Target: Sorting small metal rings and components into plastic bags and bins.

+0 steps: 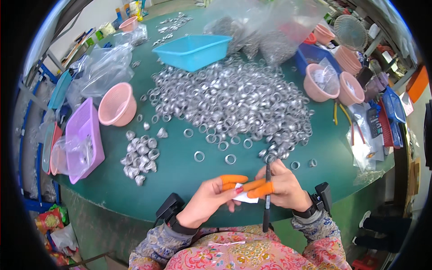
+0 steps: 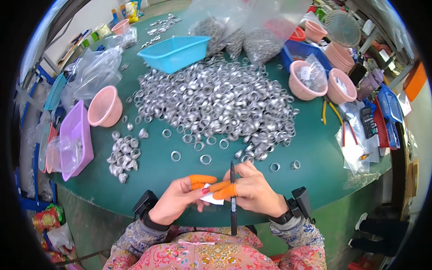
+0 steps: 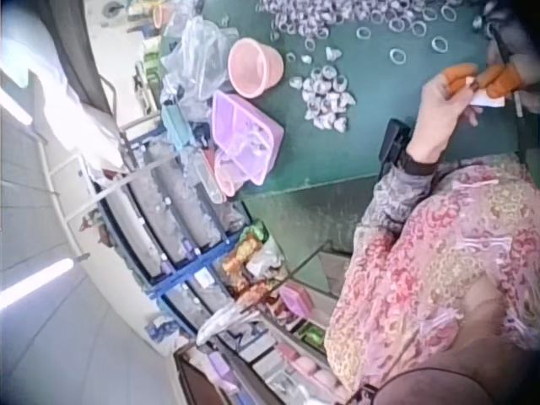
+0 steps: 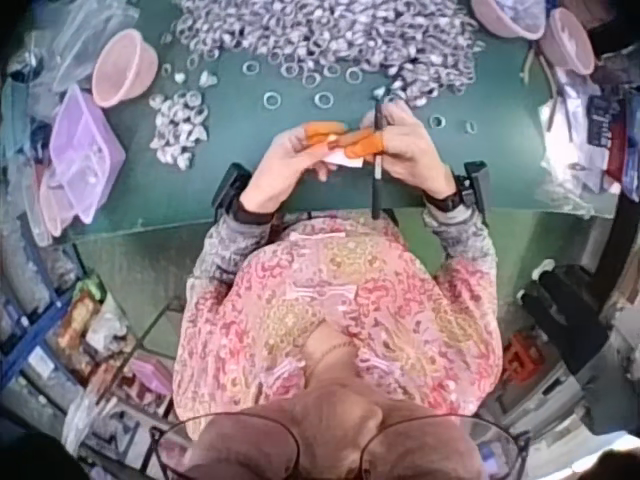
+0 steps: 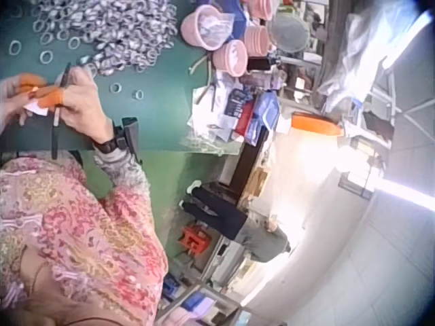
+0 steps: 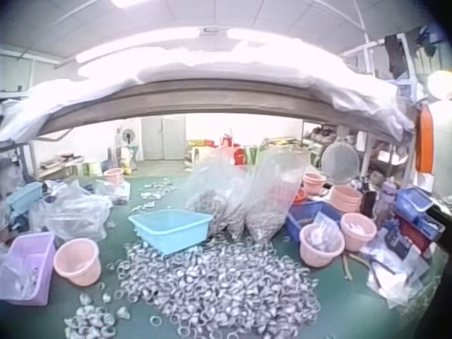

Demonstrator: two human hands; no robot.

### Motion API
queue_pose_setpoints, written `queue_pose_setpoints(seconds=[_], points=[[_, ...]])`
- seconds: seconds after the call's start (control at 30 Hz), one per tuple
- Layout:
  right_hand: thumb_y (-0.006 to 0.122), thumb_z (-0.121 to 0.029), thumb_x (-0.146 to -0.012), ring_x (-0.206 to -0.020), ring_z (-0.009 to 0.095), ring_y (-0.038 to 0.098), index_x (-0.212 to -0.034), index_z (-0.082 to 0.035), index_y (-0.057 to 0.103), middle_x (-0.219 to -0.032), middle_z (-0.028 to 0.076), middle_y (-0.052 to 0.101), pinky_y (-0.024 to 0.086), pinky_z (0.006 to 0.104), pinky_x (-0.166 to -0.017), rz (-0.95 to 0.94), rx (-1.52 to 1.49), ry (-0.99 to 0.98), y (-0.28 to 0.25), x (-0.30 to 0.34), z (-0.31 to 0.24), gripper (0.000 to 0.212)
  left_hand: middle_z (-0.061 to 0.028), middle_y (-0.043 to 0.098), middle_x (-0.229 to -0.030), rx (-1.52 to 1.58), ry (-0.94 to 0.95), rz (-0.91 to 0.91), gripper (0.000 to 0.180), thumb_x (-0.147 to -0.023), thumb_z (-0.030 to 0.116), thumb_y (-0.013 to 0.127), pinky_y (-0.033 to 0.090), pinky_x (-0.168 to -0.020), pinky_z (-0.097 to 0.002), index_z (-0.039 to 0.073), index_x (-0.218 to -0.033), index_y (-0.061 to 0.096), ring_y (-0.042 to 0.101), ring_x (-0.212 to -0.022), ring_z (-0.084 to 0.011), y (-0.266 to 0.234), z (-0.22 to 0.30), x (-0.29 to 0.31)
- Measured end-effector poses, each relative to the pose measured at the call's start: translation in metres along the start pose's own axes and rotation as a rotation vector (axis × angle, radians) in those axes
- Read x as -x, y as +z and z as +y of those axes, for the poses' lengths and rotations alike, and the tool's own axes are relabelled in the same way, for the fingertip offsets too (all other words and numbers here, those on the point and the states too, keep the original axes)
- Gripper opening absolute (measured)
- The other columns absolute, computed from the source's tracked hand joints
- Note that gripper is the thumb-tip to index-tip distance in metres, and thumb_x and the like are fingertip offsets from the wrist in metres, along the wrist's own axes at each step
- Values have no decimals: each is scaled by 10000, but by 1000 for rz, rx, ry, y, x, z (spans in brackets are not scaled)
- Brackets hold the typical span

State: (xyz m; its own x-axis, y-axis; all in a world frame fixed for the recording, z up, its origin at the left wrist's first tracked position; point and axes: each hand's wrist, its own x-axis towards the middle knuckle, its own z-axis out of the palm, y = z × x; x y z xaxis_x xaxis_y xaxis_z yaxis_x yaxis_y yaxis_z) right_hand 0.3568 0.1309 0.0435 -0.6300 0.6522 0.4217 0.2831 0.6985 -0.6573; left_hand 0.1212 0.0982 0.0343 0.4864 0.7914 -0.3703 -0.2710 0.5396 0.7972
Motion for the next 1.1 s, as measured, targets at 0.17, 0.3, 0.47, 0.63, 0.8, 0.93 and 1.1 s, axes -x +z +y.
queue_pose_setpoints(seconds=[0.17, 0.3, 0.47, 0.63, 0.8, 0.93, 1.1], points=[[784, -184, -771, -832, 178, 616, -999, -79, 694, -929, 76, 678, 421, 304, -682, 291, -412, 317, 32, 1, 6, 267, -41, 687, -907, -508, 254, 446, 268, -885, 75, 654, 489, -577, -236, -6, -1139, 628, 583, -642, -71, -18, -23, 10], [343, -624, -958, -737, 183, 621, -1114, 30, 573, -931, 123, 658, 457, 286, -660, 434, -836, 644, 54, 4, -5, 710, -71, 683, -787, -1143, 504, 683, 276, -778, 58, 731, 480, -556, -283, 6, -1043, 671, 576, -551, -160, -26, -43, 23], [457, -261, -942, -582, 111, 488, -1055, -18, 564, -732, 37, 549, 361, 229, -559, 392, -768, 720, 75, -12, -22, 289, -168, 499, -1325, -1327, 764, 622, 435, -758, 31, 706, 406, -961, -473, 53, -1175, 586, 479, -1166, -370, -42, -37, 48], [598, -131, -924, -650, 57, 557, -974, -34, 584, -783, 28, 638, 410, 200, -565, 279, -904, 694, 87, -19, -11, 110, -131, 504, -1340, -1460, 670, 306, 518, -790, 222, 727, 336, -1052, -515, 82, -1261, 560, 430, -1271, -358, -55, -44, 55], [649, -164, -915, -588, 41, 554, -856, -21, 597, -707, 24, 654, 415, 213, -511, 286, -603, 770, 111, -20, 8, 163, -80, 496, -1358, -1600, 588, 232, 589, -807, 399, 694, 283, -1083, -521, 144, -1314, 537, 410, -1279, -339, -56, -48, 54], [648, -154, -914, -529, 45, 547, -819, -13, 586, -646, 24, 642, 414, 232, -474, 250, -450, 727, 114, -24, 2, 181, -78, 504, -1344, -1587, 582, 232, 551, -806, 410, 691, 282, -1080, -531, 169, -1285, 564, 413, -1272, -343, -55, -46, 57], [651, -146, -911, -518, 57, 551, -785, -14, 564, -631, 37, 634, 411, 239, -466, 209, -370, 665, 114, -27, 0, 202, -76, 504, -1342, -1582, 581, 236, 531, -808, 413, 690, 280, -1080, -531, 171, -1268, 577, 407, -1276, -345, -56, -45, 55]])
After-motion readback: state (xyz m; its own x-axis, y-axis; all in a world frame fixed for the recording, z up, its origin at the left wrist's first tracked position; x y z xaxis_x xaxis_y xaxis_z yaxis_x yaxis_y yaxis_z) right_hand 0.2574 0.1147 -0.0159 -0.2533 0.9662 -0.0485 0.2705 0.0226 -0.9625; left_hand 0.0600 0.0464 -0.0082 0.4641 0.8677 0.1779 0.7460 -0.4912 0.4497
